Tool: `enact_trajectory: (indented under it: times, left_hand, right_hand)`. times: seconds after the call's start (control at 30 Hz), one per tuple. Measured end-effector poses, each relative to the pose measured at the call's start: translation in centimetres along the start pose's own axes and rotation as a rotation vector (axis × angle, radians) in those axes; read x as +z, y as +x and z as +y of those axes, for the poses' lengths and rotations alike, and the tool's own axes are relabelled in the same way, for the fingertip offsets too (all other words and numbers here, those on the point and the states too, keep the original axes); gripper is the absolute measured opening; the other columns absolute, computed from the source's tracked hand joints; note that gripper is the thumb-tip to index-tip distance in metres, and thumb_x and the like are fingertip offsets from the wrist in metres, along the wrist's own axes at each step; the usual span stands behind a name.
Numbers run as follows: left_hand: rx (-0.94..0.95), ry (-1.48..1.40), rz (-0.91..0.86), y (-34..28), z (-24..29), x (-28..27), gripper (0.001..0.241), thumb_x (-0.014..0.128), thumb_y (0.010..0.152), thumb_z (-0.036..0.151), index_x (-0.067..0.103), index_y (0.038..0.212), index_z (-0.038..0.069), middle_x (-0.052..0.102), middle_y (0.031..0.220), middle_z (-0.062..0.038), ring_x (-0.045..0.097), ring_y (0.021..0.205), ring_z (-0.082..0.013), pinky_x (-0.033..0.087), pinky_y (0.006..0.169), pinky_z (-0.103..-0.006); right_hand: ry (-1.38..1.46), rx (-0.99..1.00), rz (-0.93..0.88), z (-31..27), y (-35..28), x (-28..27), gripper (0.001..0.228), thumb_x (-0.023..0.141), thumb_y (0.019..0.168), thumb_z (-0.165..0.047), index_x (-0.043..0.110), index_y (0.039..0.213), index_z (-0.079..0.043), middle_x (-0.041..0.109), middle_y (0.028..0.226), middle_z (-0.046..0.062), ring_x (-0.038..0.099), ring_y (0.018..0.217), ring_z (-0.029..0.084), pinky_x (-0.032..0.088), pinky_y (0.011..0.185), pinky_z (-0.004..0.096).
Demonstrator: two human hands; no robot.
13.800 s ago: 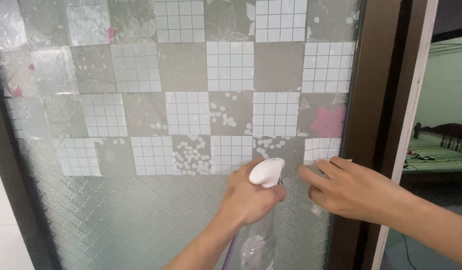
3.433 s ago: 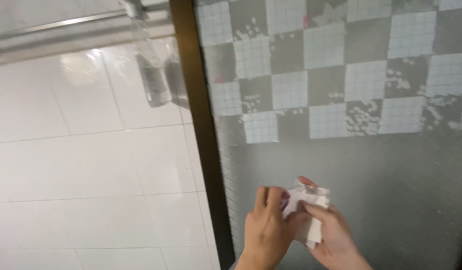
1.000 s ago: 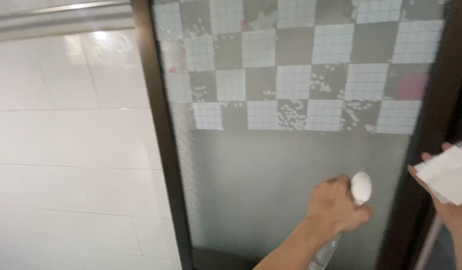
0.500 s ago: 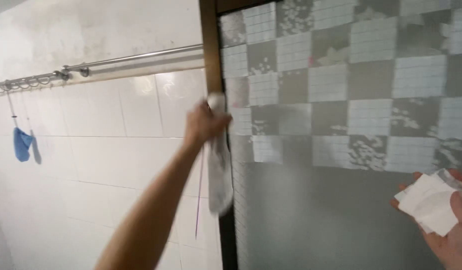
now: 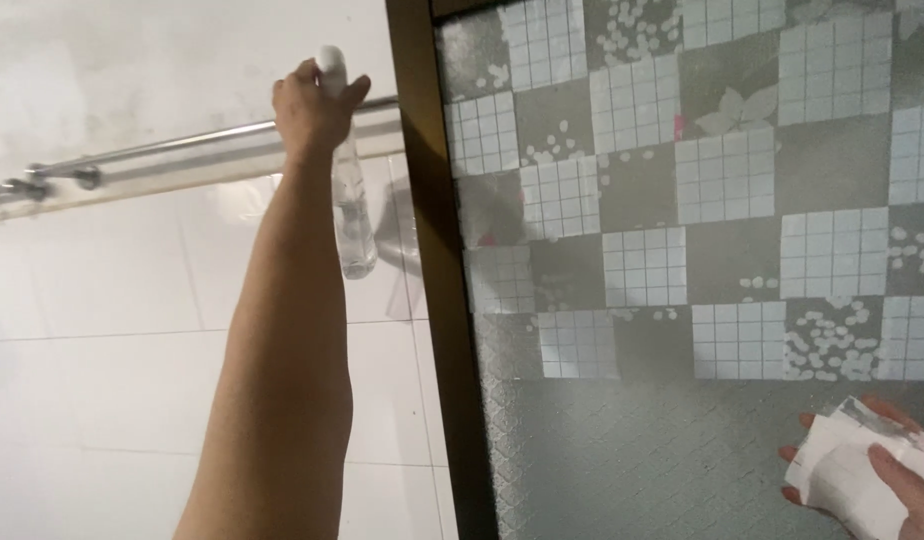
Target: Applying small decorative film squares to a glass door using a spray bottle and a ruler as a squeegee.
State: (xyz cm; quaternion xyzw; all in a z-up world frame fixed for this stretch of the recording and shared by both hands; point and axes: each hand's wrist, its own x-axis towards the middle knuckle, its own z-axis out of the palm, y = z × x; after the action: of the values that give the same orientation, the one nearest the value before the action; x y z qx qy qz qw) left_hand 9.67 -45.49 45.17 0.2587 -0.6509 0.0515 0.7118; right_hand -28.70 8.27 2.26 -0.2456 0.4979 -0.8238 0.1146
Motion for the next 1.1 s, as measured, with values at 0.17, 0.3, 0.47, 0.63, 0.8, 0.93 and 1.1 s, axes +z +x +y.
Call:
enact_trajectory:
  times: [0.17, 0.3, 0.47, 0.63, 0.8, 0.93, 1.1]
  left_hand:
    - [0.001, 0.048, -0.061, -1.1, -1.5, 3.9, 0.067, 0.082, 0.086, 0.076, 0.077, 0.094, 0.01, 0.076, 0.089, -0.021, 0.07, 0.087, -0.0447, 0.051, 0.07, -0.0565]
    - [0.233, 0.144, 0.076, -3.3, -5.0, 5.4, 0.076, 0.089, 0.097, 0.079, 0.074, 0.081, 0.006, 0.073, 0.077, -0.024, 0.069, 0.071, -0.0469, 0.048, 0.057, -0.0584]
    - [0.449, -0.22, 0.203, -17.8, 6.3, -2.3, 0.022, 0.067, 0.097, 0.022, 0.07, 0.105, 0.002, 0.067, 0.084, -0.012, 0.062, 0.076, -0.0307, 0.045, 0.063, -0.0464]
    - [-0.14, -0.419, -0.804, -38.8, 16.2, -8.6, 0.054, 0.08, 0.069, 0.06, 0.072, 0.109, 0.023, 0.076, 0.098, 0.005, 0.073, 0.088, -0.0114, 0.057, 0.079, -0.0295]
    - [-0.441, -0.336, -1.049, -44.2, 15.2, -8.7, 0.049, 0.082, 0.07, 0.059, 0.072, 0.101, 0.022, 0.077, 0.093, 0.012, 0.07, 0.088, -0.0103, 0.05, 0.085, -0.0292]
    - [-0.579, -0.381, -0.977, -44.3, 14.0, -9.7, 0.028, 0.086, 0.078, 0.042, 0.076, 0.092, 0.02, 0.076, 0.082, 0.009, 0.064, 0.071, -0.0069, 0.051, 0.064, -0.0253]
    - [-0.592, -0.339, -0.835, -44.7, 10.9, -8.2, 0.027, 0.088, 0.073, 0.042, 0.079, 0.092, 0.024, 0.079, 0.078, 0.01, 0.064, 0.064, -0.0051, 0.05, 0.065, -0.0245]
  right_hand:
    - [-0.005, 0.03, 0.26, -3.0, -10.6, 14.8, 0.048, 0.037, 0.111, 0.0, 0.04, 0.157, -0.012, 0.05, 0.145, 0.028, 0.05, 0.12, 0.055, 0.042, 0.086, 0.074]
    - [0.136, -0.195, -0.008, 6.0, -5.7, 8.8, 0.067, 0.047, 0.09, 0.008, 0.043, 0.155, -0.01, 0.059, 0.13, 0.038, 0.058, 0.098, 0.053, 0.046, 0.06, 0.069]
    - [0.106, -0.061, -0.055, 4.9, -6.9, 14.2, 0.071, 0.06, 0.083, 0.012, 0.049, 0.147, -0.018, 0.069, 0.12, 0.037, 0.068, 0.084, 0.055, 0.049, 0.047, 0.057]
    - [0.059, -0.169, -0.162, 7.0, -8.5, 19.2, 0.056, 0.071, 0.081, 0.01, 0.06, 0.132, -0.012, 0.066, 0.091, 0.018, 0.061, 0.06, 0.03, 0.048, 0.035, 0.044]
    - [-0.038, -0.136, -0.172, 7.9, -10.4, 22.5, 0.055, 0.08, 0.078, -0.002, 0.063, 0.129, -0.012, 0.067, 0.094, 0.015, 0.063, 0.061, 0.027, 0.057, 0.035, 0.044]
    - [0.048, -0.096, -0.245, 9.7, -10.6, 22.8, 0.05, 0.074, 0.083, -0.008, 0.061, 0.131, -0.013, 0.068, 0.094, 0.013, 0.064, 0.057, 0.027, 0.055, 0.032, 0.044]
    - [0.113, -0.143, -0.297, 10.7, -9.5, 21.6, 0.047, 0.072, 0.085, -0.008, 0.059, 0.13, -0.013, 0.066, 0.1, 0.015, 0.066, 0.059, 0.029, 0.059, 0.03, 0.044]
